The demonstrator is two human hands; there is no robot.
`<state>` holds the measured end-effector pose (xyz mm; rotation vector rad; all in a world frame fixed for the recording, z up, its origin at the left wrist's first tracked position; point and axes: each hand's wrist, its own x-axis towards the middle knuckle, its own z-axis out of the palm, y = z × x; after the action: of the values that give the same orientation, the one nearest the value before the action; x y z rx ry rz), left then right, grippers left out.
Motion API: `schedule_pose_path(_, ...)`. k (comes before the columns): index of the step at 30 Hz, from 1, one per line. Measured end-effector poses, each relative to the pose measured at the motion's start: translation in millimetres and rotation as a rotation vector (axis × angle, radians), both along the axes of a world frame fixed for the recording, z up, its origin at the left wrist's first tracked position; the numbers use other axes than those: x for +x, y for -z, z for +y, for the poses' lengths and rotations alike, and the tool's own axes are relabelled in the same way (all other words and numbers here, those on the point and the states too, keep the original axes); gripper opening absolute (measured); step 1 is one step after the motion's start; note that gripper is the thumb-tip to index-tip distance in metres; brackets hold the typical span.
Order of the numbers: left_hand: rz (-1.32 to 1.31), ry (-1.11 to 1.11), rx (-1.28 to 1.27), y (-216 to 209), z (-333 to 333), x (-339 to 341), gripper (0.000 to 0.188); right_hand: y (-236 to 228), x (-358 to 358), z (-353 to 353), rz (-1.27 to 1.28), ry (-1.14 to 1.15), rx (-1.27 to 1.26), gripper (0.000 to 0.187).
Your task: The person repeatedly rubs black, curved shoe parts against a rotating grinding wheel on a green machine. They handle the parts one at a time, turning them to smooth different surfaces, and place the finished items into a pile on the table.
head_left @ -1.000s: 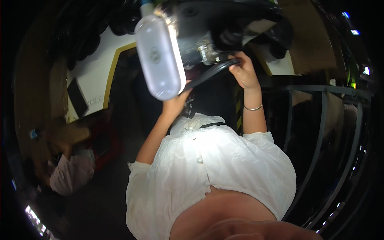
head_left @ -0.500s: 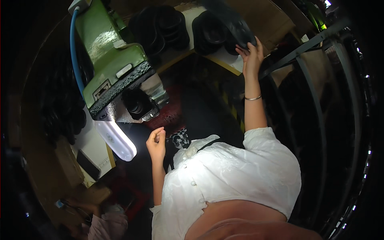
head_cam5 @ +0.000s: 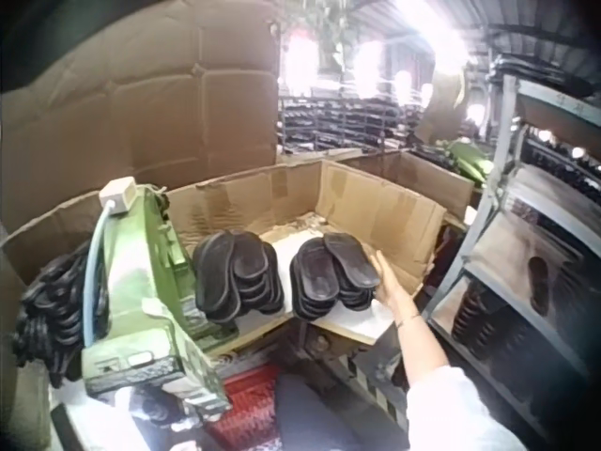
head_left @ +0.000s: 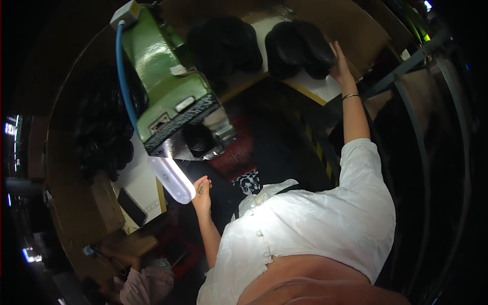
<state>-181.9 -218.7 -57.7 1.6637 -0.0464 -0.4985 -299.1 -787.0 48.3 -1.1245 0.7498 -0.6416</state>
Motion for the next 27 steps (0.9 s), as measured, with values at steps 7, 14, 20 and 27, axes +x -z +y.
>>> schedule_pose_path(7, 0.029, -0.095, -0.008, 25.8, 18.9, 16.1, 0.024, -20.1, 89.8, 30.0, 0.045, -0.16, -0.123, 0.092)
schedule_pose_path(14, -0.34, -0.086, 0.137, -43.1, 3.0, 59.8, 0.021, -13.5, 109.6, 36.0, -0.308, -0.242, -0.015, 0.066)
schedule_pose_path(20, -0.979, -0.76, 0.448, -137.2, 48.6, 179.0, 0.049, 46.1, 69.4, 54.6, -0.261, -0.12, -0.026, 0.086)
schedule_pose_path(27, -0.684, -0.717, 0.805, -196.7, 104.4, 307.9, 0.082, 63.6, 29.9, 102.4, -0.031, -0.074, -0.313, 0.078)
